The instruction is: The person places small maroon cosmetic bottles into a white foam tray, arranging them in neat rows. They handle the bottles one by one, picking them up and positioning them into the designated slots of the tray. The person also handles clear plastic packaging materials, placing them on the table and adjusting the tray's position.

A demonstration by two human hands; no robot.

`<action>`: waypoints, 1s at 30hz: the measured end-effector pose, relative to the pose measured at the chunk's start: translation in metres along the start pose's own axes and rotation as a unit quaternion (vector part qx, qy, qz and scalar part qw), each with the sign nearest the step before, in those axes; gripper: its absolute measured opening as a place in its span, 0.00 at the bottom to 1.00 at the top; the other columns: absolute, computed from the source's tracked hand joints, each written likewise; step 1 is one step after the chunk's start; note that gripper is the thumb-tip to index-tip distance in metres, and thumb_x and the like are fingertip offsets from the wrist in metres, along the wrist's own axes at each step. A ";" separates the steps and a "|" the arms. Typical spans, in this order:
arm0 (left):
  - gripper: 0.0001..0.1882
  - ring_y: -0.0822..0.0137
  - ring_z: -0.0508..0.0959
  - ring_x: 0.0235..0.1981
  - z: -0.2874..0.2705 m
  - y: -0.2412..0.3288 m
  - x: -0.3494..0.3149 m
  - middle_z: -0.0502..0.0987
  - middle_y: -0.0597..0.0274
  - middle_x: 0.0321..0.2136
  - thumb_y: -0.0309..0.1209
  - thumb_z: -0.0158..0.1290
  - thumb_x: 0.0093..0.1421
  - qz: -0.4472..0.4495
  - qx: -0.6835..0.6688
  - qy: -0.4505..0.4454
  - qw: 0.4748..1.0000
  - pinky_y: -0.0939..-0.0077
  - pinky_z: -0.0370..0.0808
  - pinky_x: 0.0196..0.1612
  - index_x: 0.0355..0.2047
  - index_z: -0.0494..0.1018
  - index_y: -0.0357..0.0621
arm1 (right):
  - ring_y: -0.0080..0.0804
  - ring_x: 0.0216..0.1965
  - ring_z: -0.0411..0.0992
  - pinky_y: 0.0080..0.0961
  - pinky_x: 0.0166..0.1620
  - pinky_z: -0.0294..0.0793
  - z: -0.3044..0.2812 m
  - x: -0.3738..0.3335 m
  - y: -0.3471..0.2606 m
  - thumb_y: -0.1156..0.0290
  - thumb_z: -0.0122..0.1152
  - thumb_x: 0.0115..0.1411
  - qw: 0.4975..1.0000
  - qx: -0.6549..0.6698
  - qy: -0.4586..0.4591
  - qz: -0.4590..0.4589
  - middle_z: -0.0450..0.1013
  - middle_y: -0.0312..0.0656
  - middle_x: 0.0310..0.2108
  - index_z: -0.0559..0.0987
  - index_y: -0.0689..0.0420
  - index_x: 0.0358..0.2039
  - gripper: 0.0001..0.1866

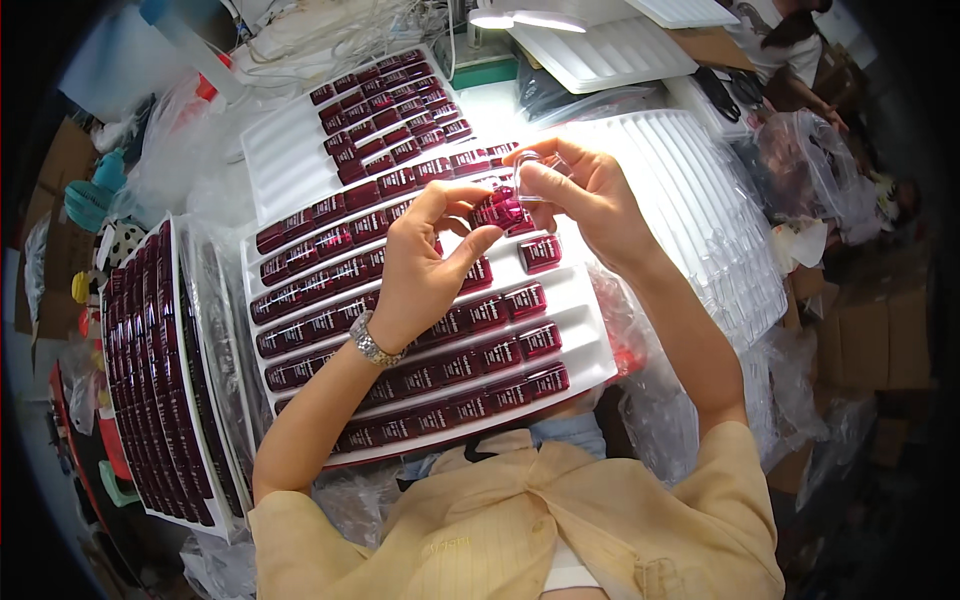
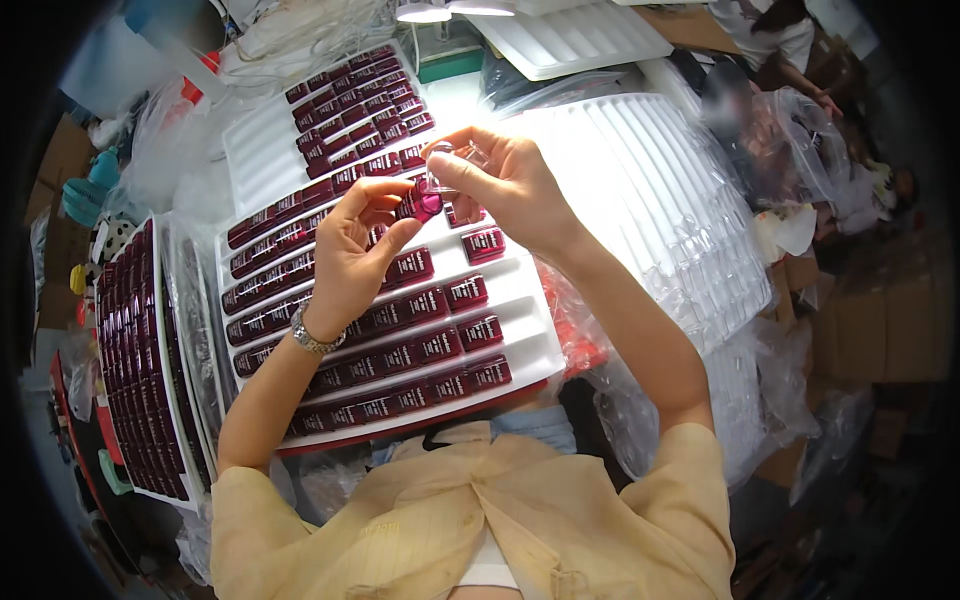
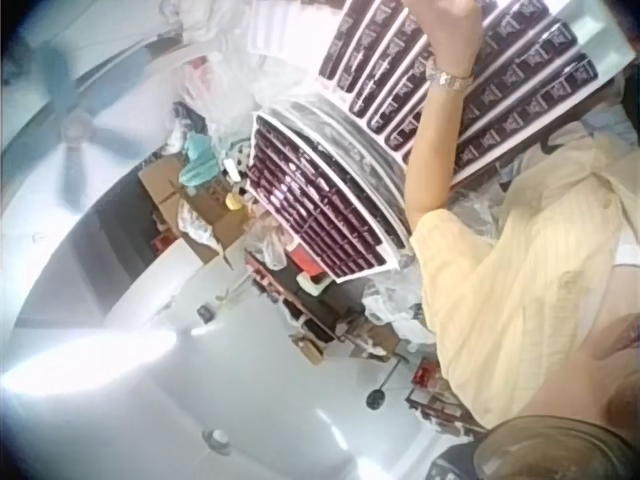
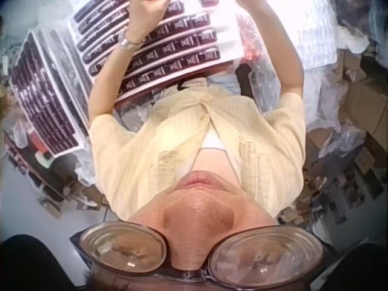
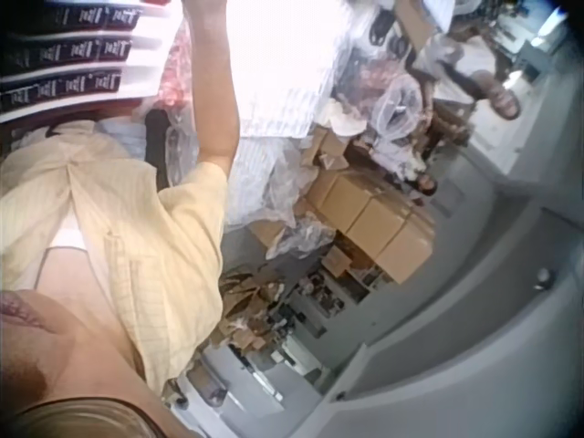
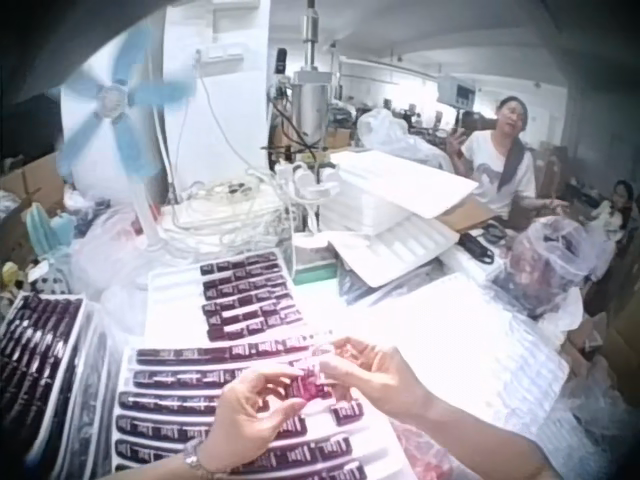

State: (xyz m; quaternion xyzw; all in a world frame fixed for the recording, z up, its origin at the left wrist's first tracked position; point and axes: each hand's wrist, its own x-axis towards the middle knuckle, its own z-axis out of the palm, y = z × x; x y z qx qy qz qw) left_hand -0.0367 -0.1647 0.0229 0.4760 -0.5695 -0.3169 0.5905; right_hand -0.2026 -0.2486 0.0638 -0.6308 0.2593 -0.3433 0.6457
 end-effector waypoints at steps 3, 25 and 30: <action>0.16 0.71 0.74 0.31 -0.017 0.005 0.003 0.74 0.61 0.32 0.24 0.62 0.48 0.061 0.104 -0.026 0.992 0.80 0.73 0.36 0.39 0.75 0.40 | 0.15 0.19 0.68 0.10 0.23 0.66 -0.012 -0.003 -0.011 0.67 0.64 0.55 0.992 -0.033 -0.097 0.071 0.72 0.35 0.23 0.70 0.62 0.48 0.22; 0.13 0.75 0.75 0.37 -0.025 -0.012 0.002 0.74 0.65 0.35 0.21 0.58 0.53 -0.120 0.104 -0.144 0.977 0.79 0.74 0.43 0.40 0.74 0.36 | 0.17 0.17 0.59 0.23 0.22 0.59 0.010 0.018 0.059 0.67 0.53 0.62 0.908 -0.391 0.104 -0.107 0.63 0.34 0.14 0.73 0.59 0.36 0.09; 0.15 0.63 0.71 0.40 -0.014 -0.022 0.007 0.75 0.63 0.33 0.37 0.64 0.45 0.076 0.430 -0.108 0.893 0.67 0.63 0.45 0.32 0.77 0.45 | 0.18 0.23 0.68 0.17 0.26 0.66 -0.017 0.015 0.035 0.75 0.52 0.60 0.988 -0.106 0.106 -0.029 0.74 0.37 0.26 0.73 0.67 0.39 0.09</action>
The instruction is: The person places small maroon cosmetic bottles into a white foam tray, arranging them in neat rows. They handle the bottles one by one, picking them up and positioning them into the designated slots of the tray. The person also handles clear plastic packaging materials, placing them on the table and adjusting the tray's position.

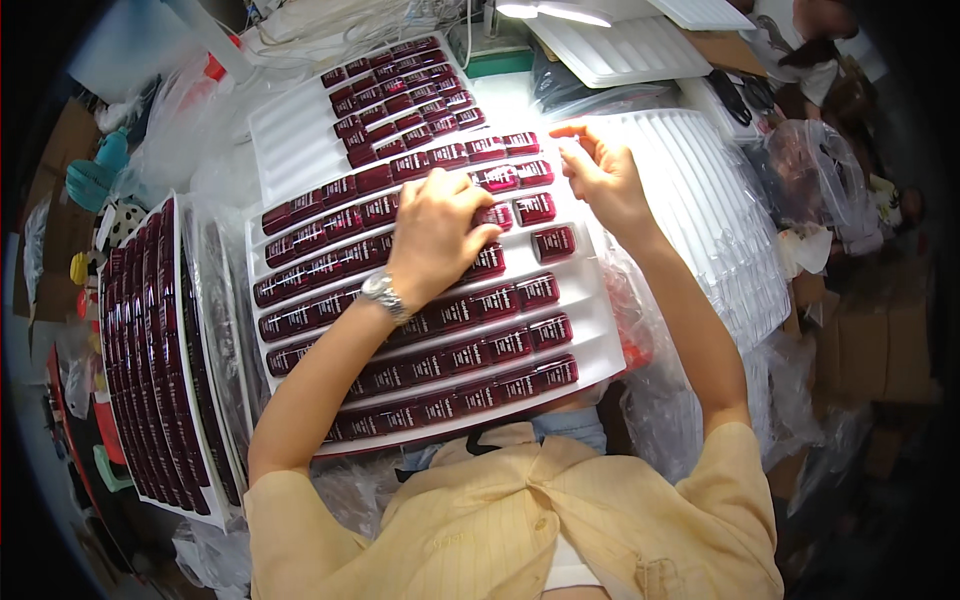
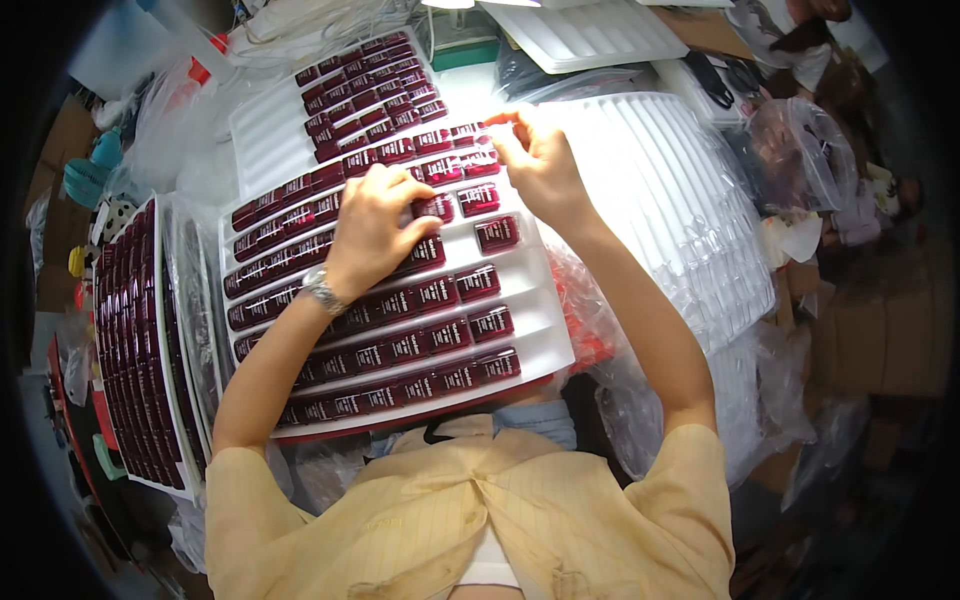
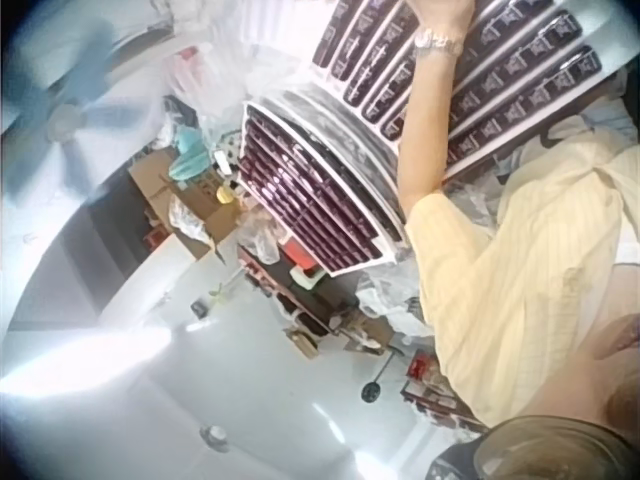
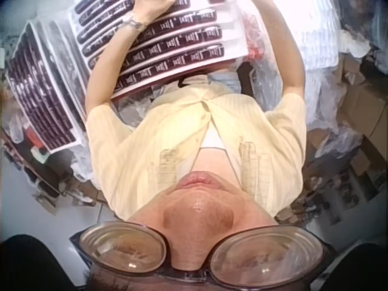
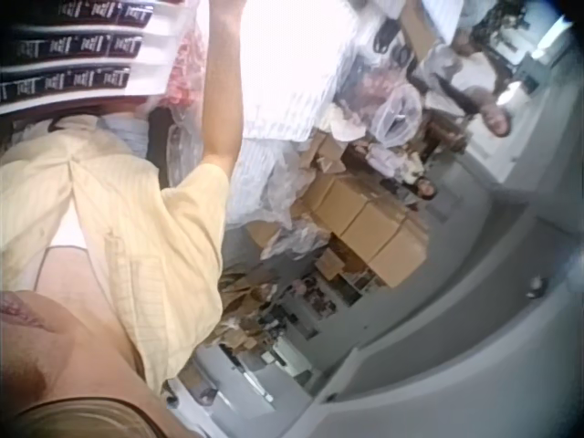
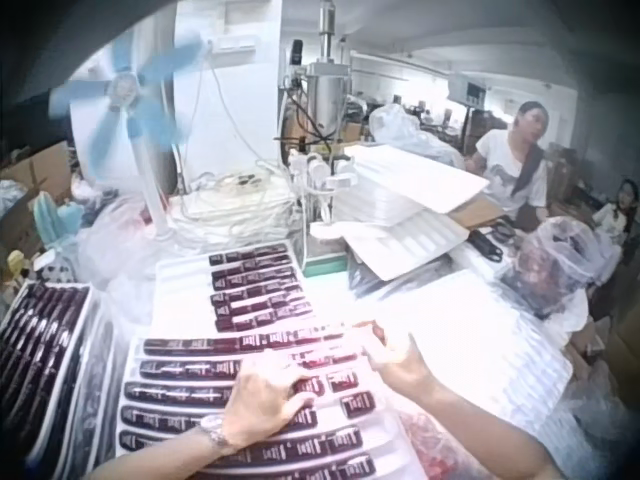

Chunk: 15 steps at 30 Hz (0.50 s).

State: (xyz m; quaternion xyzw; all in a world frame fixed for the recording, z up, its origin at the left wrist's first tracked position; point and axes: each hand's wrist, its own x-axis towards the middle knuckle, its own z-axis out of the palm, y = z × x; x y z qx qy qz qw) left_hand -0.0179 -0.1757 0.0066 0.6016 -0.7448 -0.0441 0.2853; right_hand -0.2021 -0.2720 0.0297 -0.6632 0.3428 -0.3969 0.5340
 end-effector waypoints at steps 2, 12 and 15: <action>0.18 0.64 0.71 0.39 0.003 0.008 0.002 0.74 0.63 0.34 0.38 0.64 0.44 0.002 0.057 0.026 0.998 0.68 0.63 0.44 0.34 0.77 0.45 | 0.16 0.22 0.66 0.14 0.26 0.65 -0.008 -0.005 -0.001 0.75 0.53 0.60 0.999 0.005 -0.020 0.038 0.73 0.37 0.25 0.71 0.66 0.43 0.11; 0.18 0.68 0.70 0.35 -0.023 0.016 -0.037 0.73 0.65 0.31 0.33 0.65 0.45 0.008 -0.072 0.019 0.997 0.73 0.64 0.40 0.37 0.75 0.44 | 0.12 0.21 0.65 0.10 0.23 0.61 0.000 -0.070 -0.029 0.74 0.54 0.61 0.996 0.062 -0.031 0.057 0.70 0.34 0.22 0.68 0.62 0.40 0.09; 0.15 0.71 0.70 0.33 -0.028 0.036 -0.034 0.73 0.64 0.31 0.28 0.63 0.47 -0.071 -0.343 -0.037 0.936 0.78 0.66 0.38 0.37 0.75 0.43 | 0.15 0.21 0.67 0.13 0.23 0.62 0.018 -0.088 -0.016 0.76 0.55 0.59 0.999 -0.029 -0.024 -0.018 0.70 0.34 0.22 0.68 0.62 0.41 0.10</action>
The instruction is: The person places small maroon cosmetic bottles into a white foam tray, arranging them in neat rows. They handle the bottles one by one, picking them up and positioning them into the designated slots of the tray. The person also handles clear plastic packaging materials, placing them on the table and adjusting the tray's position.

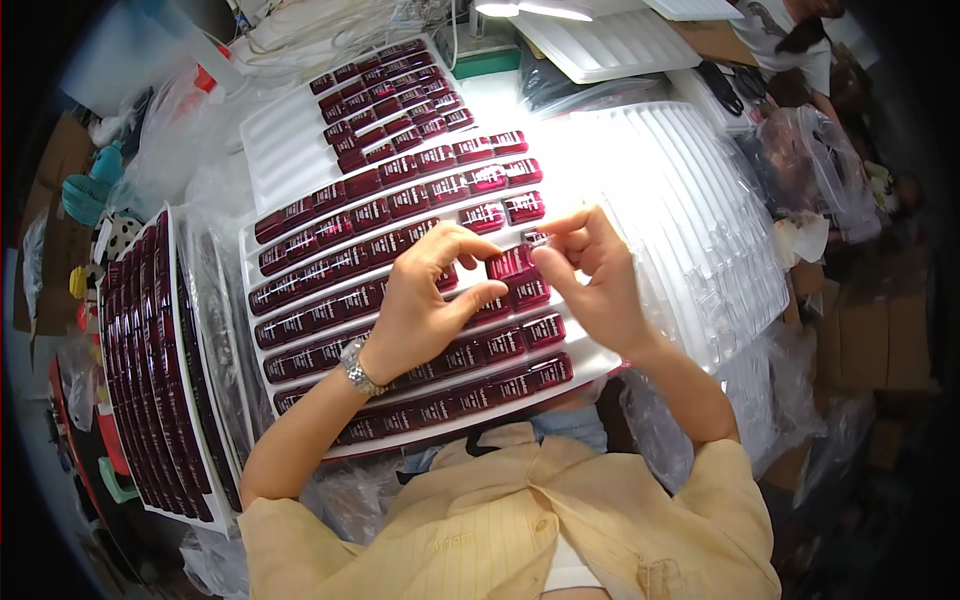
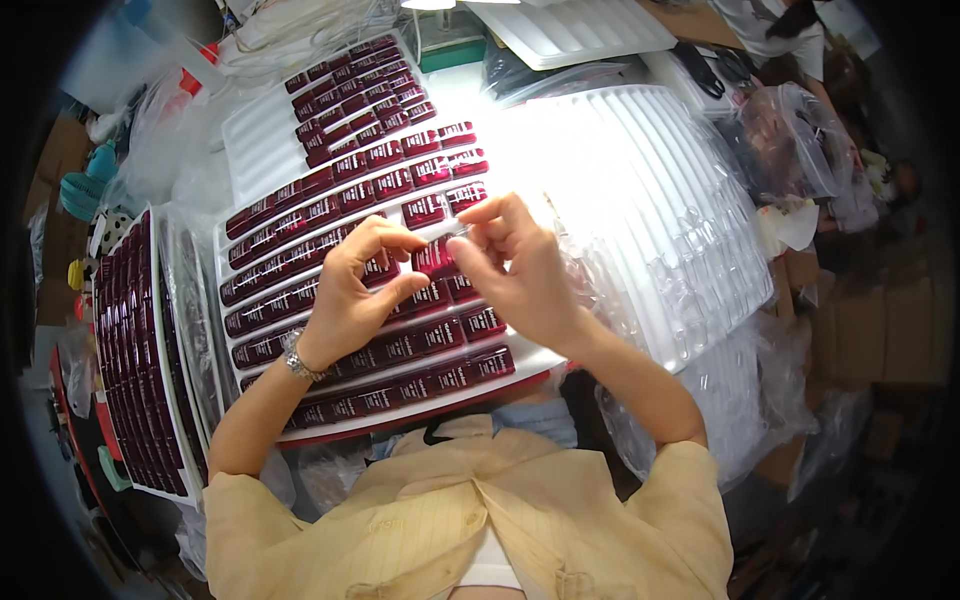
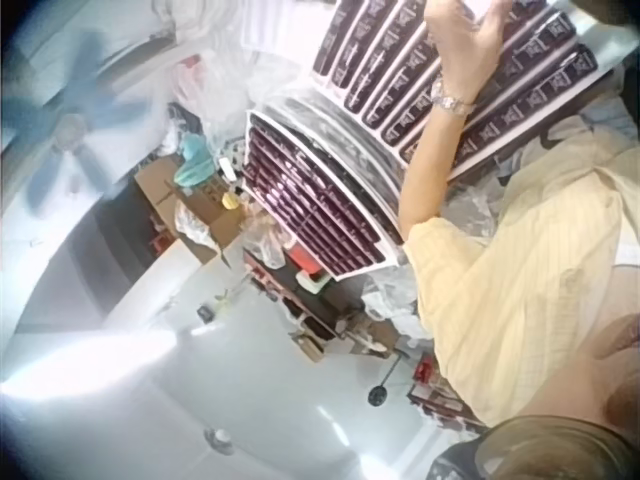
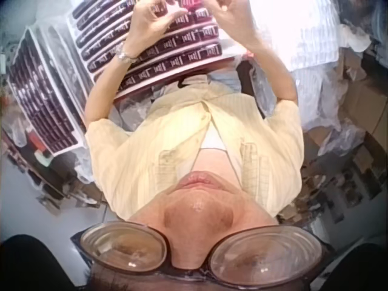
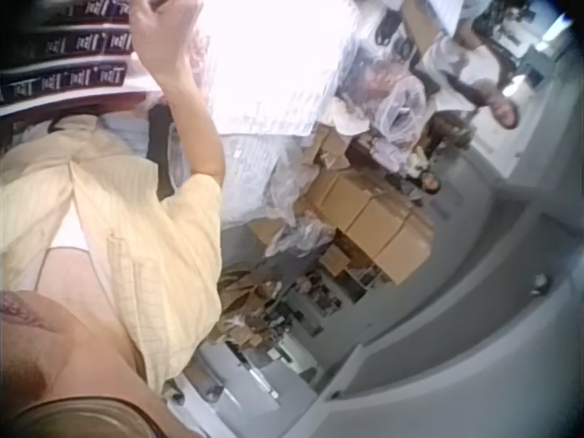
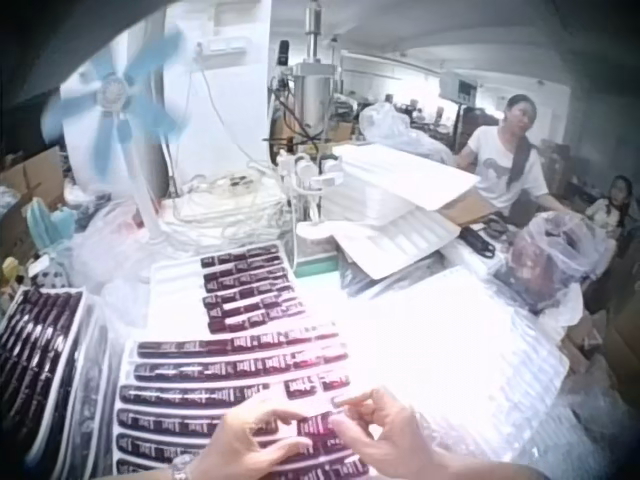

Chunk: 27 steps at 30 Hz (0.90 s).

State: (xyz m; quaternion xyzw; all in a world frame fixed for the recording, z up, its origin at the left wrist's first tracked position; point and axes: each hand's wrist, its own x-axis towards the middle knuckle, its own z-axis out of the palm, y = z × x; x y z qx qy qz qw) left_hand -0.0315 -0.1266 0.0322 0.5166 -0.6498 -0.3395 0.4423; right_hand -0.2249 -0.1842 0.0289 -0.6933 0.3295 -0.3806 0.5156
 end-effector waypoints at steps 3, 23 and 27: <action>0.15 0.74 0.69 0.30 0.007 -0.003 -0.002 0.72 0.64 0.29 0.26 0.63 0.47 0.022 0.002 0.027 0.999 0.80 0.67 0.35 0.36 0.74 0.41 | 0.25 0.23 0.69 0.19 0.27 0.67 -0.003 -0.006 -0.013 0.73 0.58 0.58 0.984 -0.166 -0.061 -0.003 0.72 0.39 0.24 0.69 0.63 0.46 0.16; 0.16 0.66 0.69 0.37 0.005 -0.025 0.002 0.73 0.66 0.32 0.34 0.64 0.46 0.067 0.335 0.038 0.939 0.70 0.61 0.41 0.36 0.76 0.47 | 0.04 0.53 0.63 0.12 0.62 0.57 -0.045 -0.125 -0.167 0.78 0.47 0.62 0.904 0.308 -0.026 -0.296 0.71 0.25 0.51 0.70 0.51 0.55 0.20; 0.18 0.66 0.69 0.36 0.010 -0.017 0.014 0.73 0.66 0.32 0.39 0.62 0.49 0.078 0.337 0.065 0.936 0.71 0.61 0.41 0.39 0.75 0.47 | 0.06 0.53 0.64 0.12 0.62 0.57 -0.059 -0.119 -0.152 0.78 0.47 0.61 0.871 0.283 -0.078 -0.394 0.72 0.28 0.50 0.70 0.49 0.55 0.21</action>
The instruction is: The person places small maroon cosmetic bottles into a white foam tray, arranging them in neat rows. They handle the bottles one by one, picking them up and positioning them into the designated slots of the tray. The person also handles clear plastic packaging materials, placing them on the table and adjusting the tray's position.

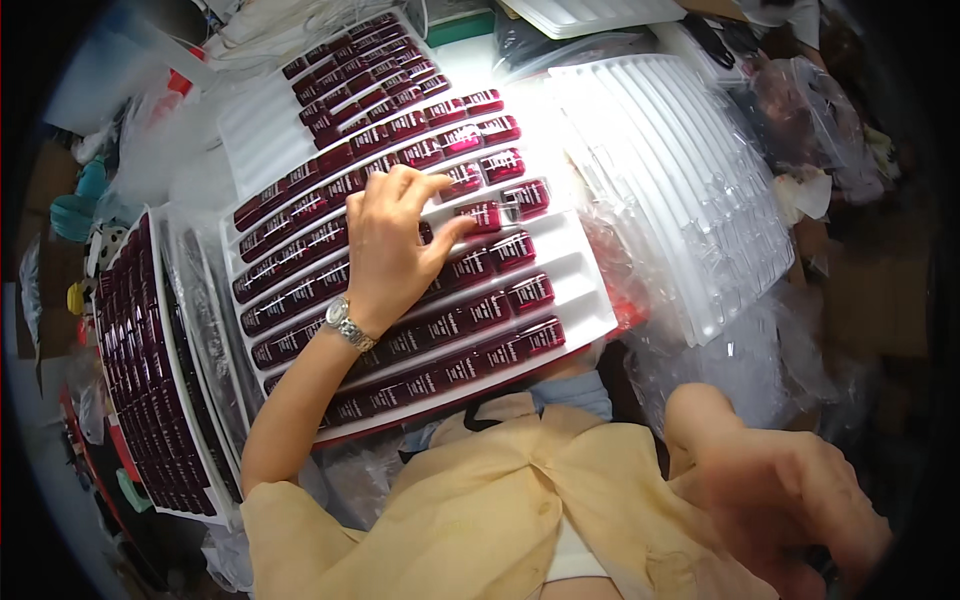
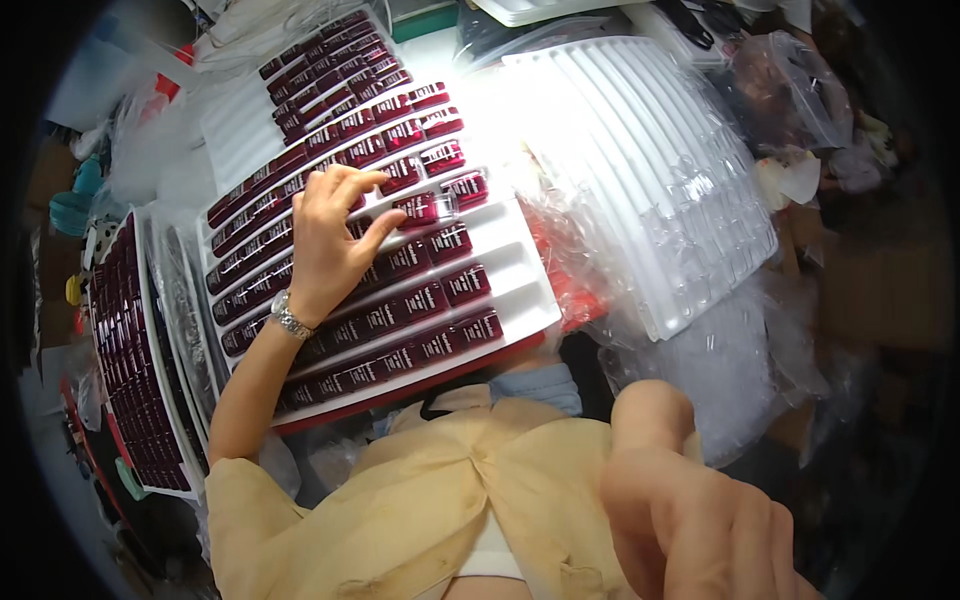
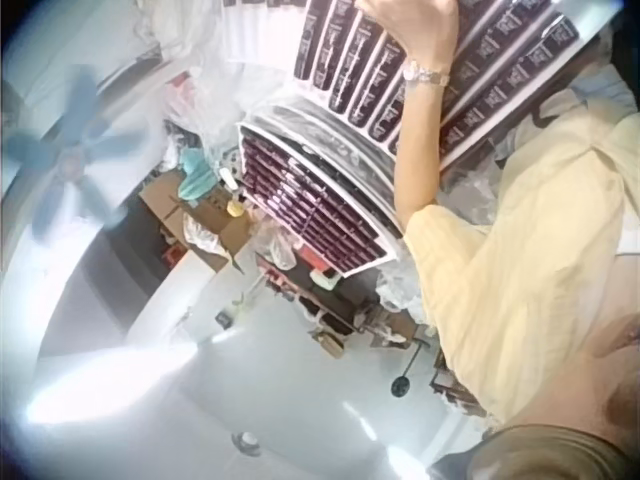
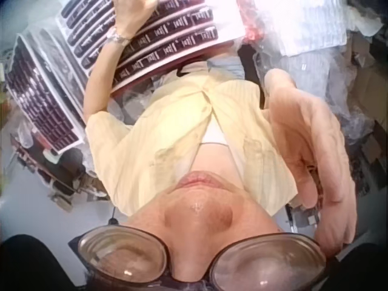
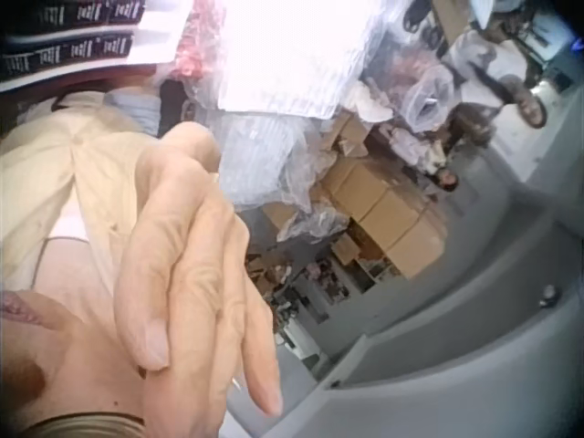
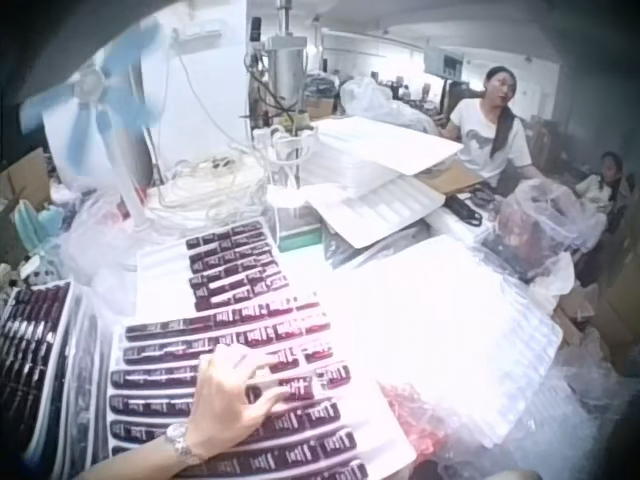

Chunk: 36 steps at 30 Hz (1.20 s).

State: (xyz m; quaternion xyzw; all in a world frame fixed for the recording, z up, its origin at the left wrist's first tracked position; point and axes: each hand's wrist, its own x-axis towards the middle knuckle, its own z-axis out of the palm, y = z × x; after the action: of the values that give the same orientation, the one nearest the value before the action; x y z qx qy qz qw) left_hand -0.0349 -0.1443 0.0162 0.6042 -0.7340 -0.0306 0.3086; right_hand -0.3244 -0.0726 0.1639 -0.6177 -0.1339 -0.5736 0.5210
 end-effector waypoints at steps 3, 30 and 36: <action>0.21 0.67 0.70 0.38 -0.003 -0.008 -0.001 0.74 0.65 0.34 0.41 0.60 0.52 -0.015 0.068 0.008 0.998 0.71 0.61 0.42 0.43 0.72 0.45 | 0.15 0.55 0.64 0.19 0.60 0.59 -0.005 -0.016 0.011 0.68 0.49 0.61 0.987 -0.022 0.032 -0.158 0.72 0.28 0.50 0.70 0.50 0.53 0.19; 0.15 0.62 0.72 0.35 -0.035 -0.034 -0.010 0.73 0.61 0.34 0.30 0.60 0.49 -0.010 0.004 0.026 1.000 0.69 0.65 0.42 0.37 0.73 0.40 | 0.22 0.31 0.76 0.17 0.34 0.77 -0.074 -0.018 0.176 0.79 0.58 0.57 0.883 -0.167 0.203 0.389 0.77 0.40 0.31 0.76 0.62 0.45 0.14; 0.14 0.74 0.73 0.27 -0.039 0.001 -0.025 0.75 0.63 0.27 0.27 0.60 0.52 -0.108 -0.317 0.058 0.941 0.80 0.69 0.33 0.39 0.72 0.39 | 0.27 0.25 0.78 0.20 0.28 0.75 -0.020 -0.013 0.224 0.68 0.66 0.53 0.878 -0.424 0.111 0.193 0.78 0.48 0.25 0.76 0.66 0.46 0.22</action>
State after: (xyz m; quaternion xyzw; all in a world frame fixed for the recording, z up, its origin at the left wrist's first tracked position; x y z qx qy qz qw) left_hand -0.0147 -0.1086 0.0373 0.5513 -0.5979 -0.2596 0.5208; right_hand -0.1691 -0.1772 0.0389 -0.7250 0.3026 -0.5287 0.3214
